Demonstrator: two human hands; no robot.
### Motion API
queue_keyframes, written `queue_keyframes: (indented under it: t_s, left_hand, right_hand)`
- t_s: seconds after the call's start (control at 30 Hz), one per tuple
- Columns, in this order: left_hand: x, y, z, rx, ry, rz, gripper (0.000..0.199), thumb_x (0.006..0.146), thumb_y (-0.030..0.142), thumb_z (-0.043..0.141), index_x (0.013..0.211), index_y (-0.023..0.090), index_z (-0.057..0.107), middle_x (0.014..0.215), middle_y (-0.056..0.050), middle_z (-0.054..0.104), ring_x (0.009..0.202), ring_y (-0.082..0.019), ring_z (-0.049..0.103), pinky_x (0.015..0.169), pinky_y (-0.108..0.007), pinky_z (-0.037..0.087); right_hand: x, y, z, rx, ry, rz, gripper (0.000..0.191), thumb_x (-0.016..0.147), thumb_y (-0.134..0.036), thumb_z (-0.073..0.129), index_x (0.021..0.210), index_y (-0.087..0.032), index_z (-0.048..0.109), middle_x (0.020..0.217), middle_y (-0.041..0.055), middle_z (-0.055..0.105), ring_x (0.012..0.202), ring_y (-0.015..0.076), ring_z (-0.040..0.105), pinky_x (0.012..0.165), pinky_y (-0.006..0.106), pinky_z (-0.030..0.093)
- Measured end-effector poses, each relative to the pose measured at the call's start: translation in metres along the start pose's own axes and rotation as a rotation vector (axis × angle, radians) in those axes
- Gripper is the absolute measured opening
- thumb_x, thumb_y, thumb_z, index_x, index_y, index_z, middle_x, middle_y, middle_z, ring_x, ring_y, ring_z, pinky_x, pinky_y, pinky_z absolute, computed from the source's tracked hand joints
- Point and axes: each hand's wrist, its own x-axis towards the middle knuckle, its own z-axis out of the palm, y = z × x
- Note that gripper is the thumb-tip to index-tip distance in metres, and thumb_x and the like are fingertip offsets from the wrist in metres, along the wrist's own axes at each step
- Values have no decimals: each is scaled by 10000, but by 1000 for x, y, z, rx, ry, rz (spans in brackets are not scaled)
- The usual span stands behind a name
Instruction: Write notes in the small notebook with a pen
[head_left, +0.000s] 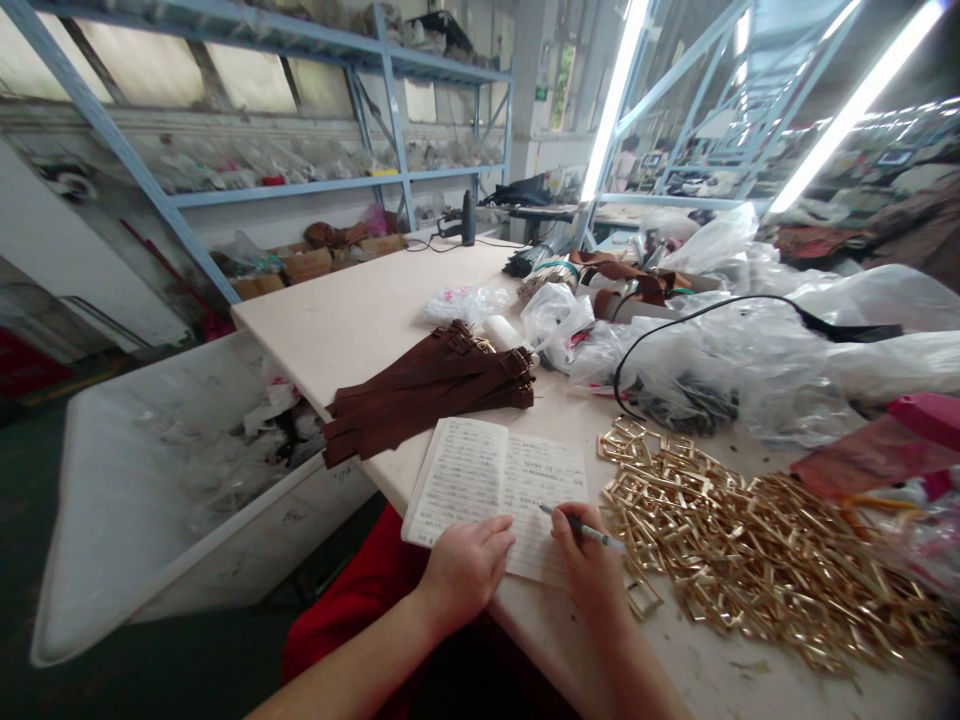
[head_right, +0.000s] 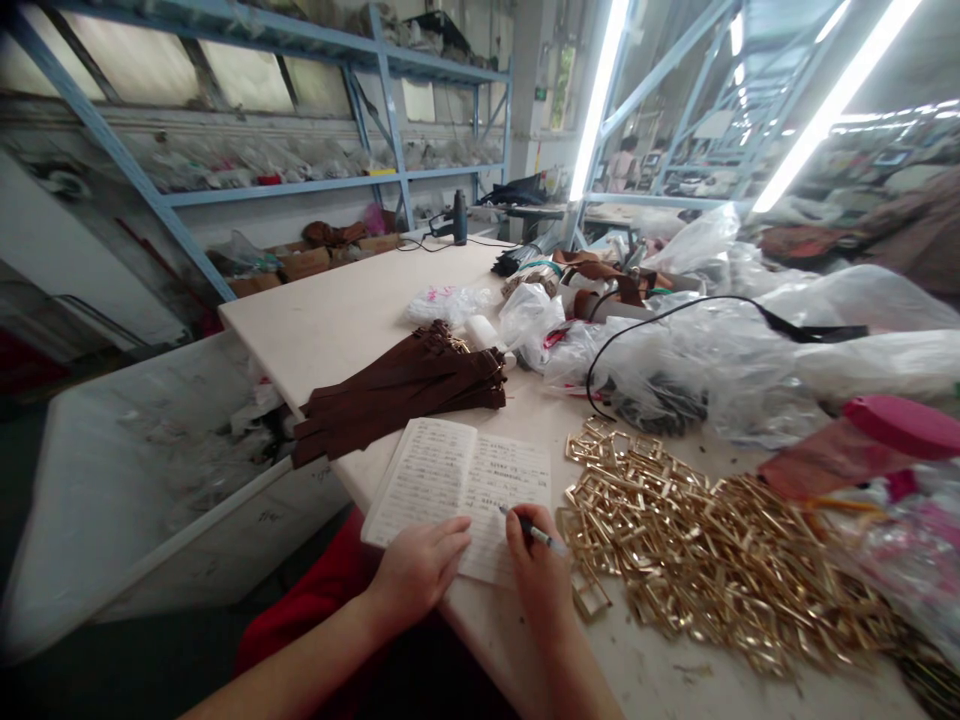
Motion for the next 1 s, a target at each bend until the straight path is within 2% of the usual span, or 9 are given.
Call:
queue_keyframes:
  t_s: [0.3,0.73,1.0]
  left_hand:
    - [-1,0,0,2,1,5,227,851,199,425,1011,196,586,1163,-48,603,877,-232,631,715,-387,529]
    - [-1,1,0,12,27,22,236,845,201,424,1001,189,602,1125,-77,618,860,-213,634,718,-352,529]
    - [-1,0,0,13,19,16,234,851,203,419,1000,190,600,1135,-72,614,858,-212,634,717,-353,528]
  right_hand:
    - [-2,11,1,80,-3,87,205,821,-394,498,829,-192,534,711,10,573,619,154,568,585,277,470]
    - [-1,-2,-2,-22,7,19,174,818,-353,488,782,-191,541,677,15,574,630,160,545,597,276,453]
    - [-1,-1,-1,-20,5,3,171,821,-355,490,782,-196,541,671,6,563,621,154,537,598,271,452]
